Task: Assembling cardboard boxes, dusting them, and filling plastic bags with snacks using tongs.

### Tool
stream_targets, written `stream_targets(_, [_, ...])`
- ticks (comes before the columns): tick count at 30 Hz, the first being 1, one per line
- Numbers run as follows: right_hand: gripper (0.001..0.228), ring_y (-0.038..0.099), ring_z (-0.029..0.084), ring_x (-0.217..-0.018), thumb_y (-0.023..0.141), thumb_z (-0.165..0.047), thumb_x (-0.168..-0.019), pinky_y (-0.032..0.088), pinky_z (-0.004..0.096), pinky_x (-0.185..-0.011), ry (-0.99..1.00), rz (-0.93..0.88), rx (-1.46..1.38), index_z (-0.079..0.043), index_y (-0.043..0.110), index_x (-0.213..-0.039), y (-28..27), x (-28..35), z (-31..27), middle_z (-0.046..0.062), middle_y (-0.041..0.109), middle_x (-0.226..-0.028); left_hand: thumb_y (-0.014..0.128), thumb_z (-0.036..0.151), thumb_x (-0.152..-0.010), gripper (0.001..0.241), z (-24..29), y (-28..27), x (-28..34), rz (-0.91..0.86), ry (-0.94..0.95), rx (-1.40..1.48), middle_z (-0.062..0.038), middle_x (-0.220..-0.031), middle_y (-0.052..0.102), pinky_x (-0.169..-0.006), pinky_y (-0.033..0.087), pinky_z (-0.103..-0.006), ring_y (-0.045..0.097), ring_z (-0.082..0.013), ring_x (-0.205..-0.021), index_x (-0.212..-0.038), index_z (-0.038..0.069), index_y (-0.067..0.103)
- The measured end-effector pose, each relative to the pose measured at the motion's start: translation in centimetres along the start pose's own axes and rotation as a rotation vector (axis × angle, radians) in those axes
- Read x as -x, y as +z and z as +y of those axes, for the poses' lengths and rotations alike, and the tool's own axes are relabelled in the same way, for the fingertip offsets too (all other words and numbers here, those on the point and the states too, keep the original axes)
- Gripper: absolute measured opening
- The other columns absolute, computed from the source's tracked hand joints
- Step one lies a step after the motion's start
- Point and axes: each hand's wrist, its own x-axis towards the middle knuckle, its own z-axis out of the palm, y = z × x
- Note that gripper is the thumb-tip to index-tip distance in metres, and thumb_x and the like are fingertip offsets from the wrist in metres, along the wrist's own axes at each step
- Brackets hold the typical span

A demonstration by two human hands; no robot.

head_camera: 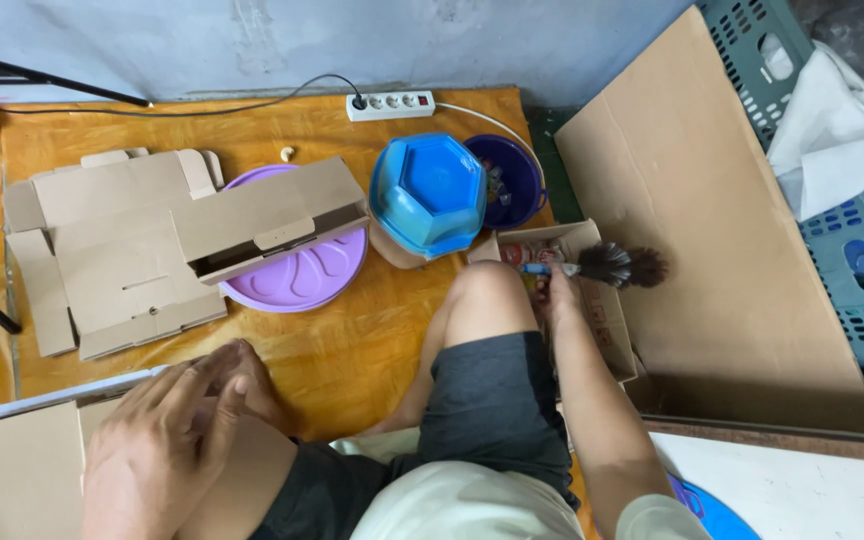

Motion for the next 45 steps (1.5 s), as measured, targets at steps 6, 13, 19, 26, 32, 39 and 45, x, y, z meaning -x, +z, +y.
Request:
stream_targets(6, [0.022,0.046,0.001,-0.043,0.073,-0.039,-0.097,0.02,0.016,-0.03,-0.033,-0.138,-0.016,-0.025,0.058,-0.088,-0.8,0.0,-2.8,-0.008,0.052,-0.062,0.059,0.04,-0.096,0.037,2.4,-0.9,-1.2,-0.055,0.083,0.142,0.003,-0.112,0.079,-0.071,0.059,-0.037,0.074,-0.0203,-0.107,-0.122,0.017,0.073])
stream_targets(13, [0.02,0.047,-0.001,-0.048,0.07,-0.045,-0.098,0.016,0.016,-0.033,-0.016,-0.177,0.107,-0.026,0.063,-0.101,0.3,1.2,-1.3,-0.006,0.061,-0.07,0.061,0.034,-0.097,0.034,2.0,0.2,-1.2,-0.018,0.109,0.137,0.004,-0.118,0.077,-0.082,0.057,-0.0351,0.073,-0.019,-0.108,-0.123,0.015,0.071])
stream_targets(19, [0.028,0.05,0.001,-0.047,0.075,-0.045,-0.095,0.015,0.018,-0.034,0.029,-0.116,0.155,-0.021,0.063,-0.088,1.5,2.0,0.4,-0.002,0.066,-0.072,0.062,0.039,-0.096,0.037,1.6,1.0,-2.1,-0.052,0.012,0.045,-0.003,-0.11,0.077,-0.071,0.056,-0.0352,0.074,-0.0209,-0.094,-0.124,0.017,0.072])
stream_targets(26, [0.03,0.054,0.004,-0.046,0.079,-0.039,-0.093,0.018,0.02,-0.033,0.103,-0.182,0.321,-0.014,0.067,-0.081,2.1,4.6,1.8,0.001,0.068,-0.068,0.06,0.042,-0.098,0.037,0.2,1.2,-3.3,-0.114,-0.14,-0.024,0.009,-0.114,0.077,-0.066,0.056,-0.0335,0.074,-0.0166,-0.083,-0.129,0.027,0.073])
stream_targets(32, [0.029,0.052,0.004,-0.047,0.082,-0.042,-0.089,0.019,0.02,-0.035,0.169,-0.225,0.44,-0.015,0.073,-0.086,2.4,6.2,0.6,0.001,0.071,-0.07,0.061,0.038,-0.105,0.038,-1.5,2.3,-3.8,-0.086,-0.149,-0.048,0.009,-0.118,0.078,-0.071,0.055,-0.0295,0.074,-0.0112,-0.103,-0.135,0.019,0.075])
stream_targets(39, [0.037,0.051,0.007,-0.044,0.076,-0.047,-0.093,0.021,0.019,-0.035,0.236,-0.314,0.592,-0.012,0.067,-0.084,3.1,7.3,-1.6,0.004,0.067,-0.067,0.06,0.024,-0.112,0.038,-2.0,1.8,-5.2,-0.12,-0.387,0.168,-0.009,-0.124,0.077,-0.084,0.059,-0.0338,0.075,-0.0248,-0.092,-0.142,0.004,0.073])
stream_targets(45, [0.039,0.037,0.006,-0.042,0.073,-0.054,-0.093,0.02,0.02,-0.037,0.257,-0.323,0.715,-0.019,0.057,-0.086,3.9,8.9,-3.1,0.001,0.053,-0.058,0.063,0.01,-0.118,0.034,-4.0,4.0,-5.9,-0.029,-0.473,0.388,-0.024,-0.121,0.073,-0.09,0.055,-0.0411,0.07,-0.0329,-0.107,-0.143,-0.012,0.069])
